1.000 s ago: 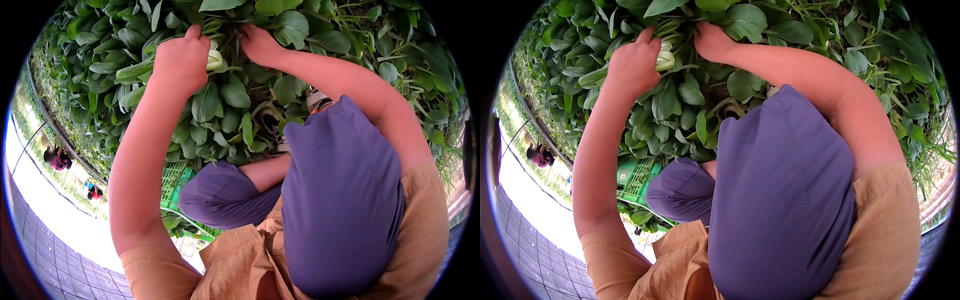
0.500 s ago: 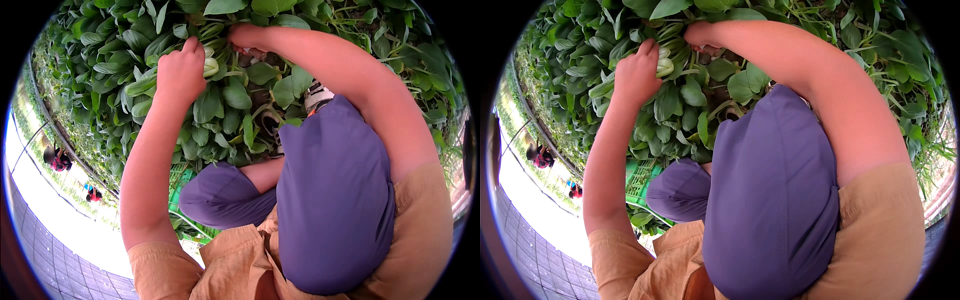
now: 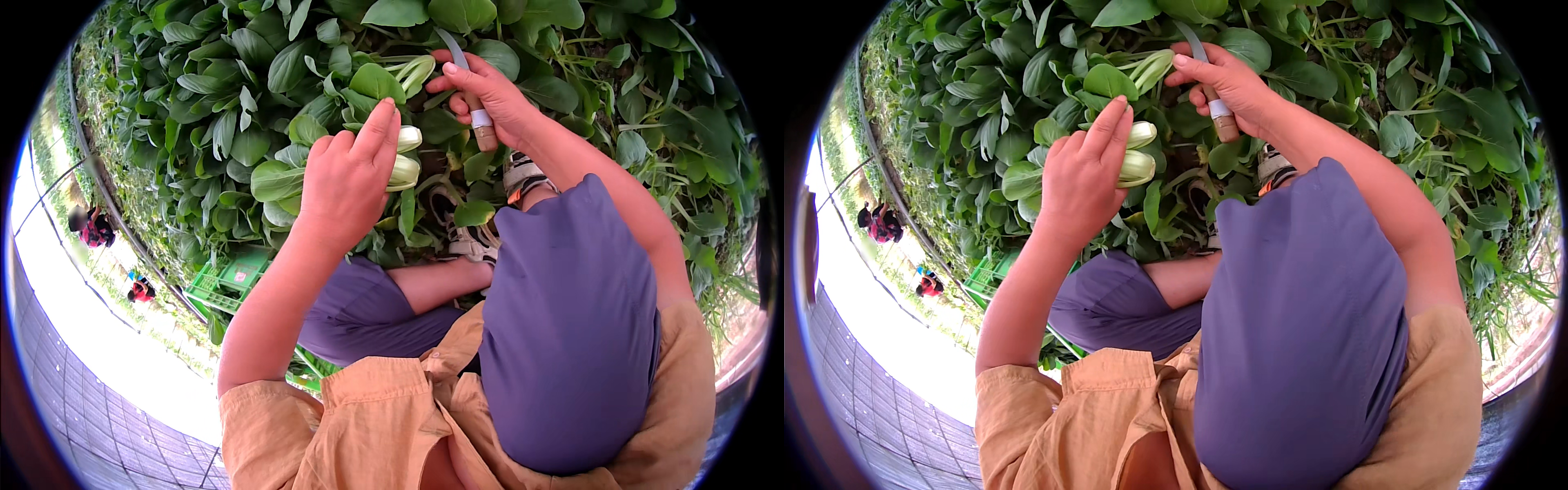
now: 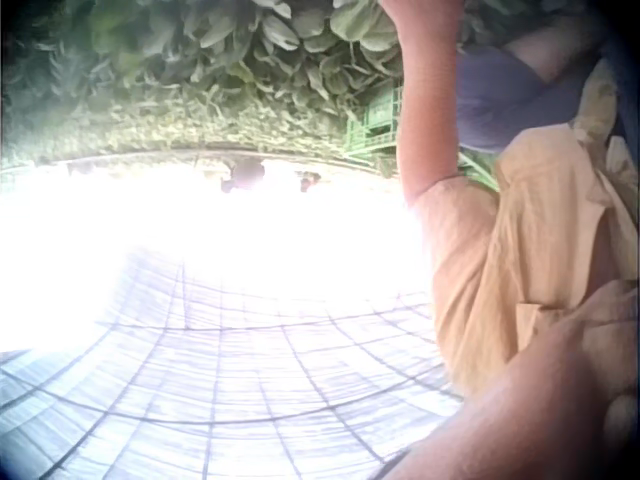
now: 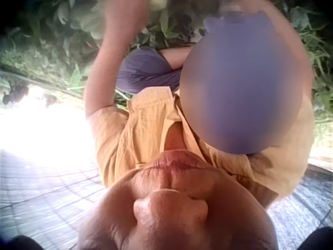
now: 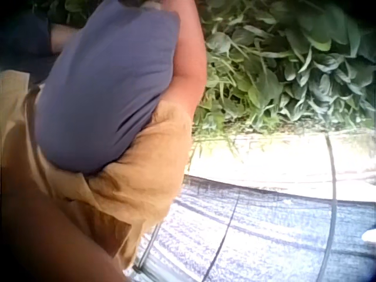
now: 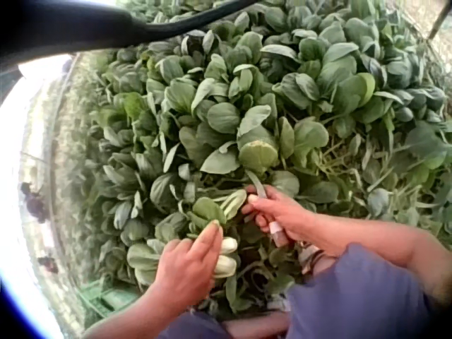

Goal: The person harvests leafy green vegetables by cutting them at the base with a knife and placing them into a green plastic basket. The person repeatedly selects bunches of vegetables, cuts them, and adds them to the basket, which gradually fills up.

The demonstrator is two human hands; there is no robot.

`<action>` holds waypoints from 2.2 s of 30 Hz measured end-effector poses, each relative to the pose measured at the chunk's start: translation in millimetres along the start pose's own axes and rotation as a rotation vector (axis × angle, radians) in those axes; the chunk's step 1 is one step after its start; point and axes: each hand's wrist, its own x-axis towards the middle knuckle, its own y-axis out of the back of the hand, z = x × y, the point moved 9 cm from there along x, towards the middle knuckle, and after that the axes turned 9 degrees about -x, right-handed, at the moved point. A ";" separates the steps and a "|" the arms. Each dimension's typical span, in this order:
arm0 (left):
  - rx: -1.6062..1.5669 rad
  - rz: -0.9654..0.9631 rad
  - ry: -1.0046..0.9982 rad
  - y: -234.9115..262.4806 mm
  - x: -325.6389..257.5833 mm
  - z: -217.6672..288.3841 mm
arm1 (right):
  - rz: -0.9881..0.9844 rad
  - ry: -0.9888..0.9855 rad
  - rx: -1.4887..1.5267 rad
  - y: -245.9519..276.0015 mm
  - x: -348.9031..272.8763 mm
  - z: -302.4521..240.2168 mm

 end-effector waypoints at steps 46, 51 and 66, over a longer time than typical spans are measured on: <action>-2.765 1.158 0.185 -46.4 -304.2 79.8 | 0.349 -0.209 -0.404 24.4 100.1 36.3; -2.701 1.249 0.198 -41.5 -322.6 106.7 | 0.445 -0.044 -0.447 -8.3 74.3 41.3; -2.050 1.561 0.320 8.0 -412.2 99.8 | -0.523 0.696 -1.609 -393.6 -203.6 -64.9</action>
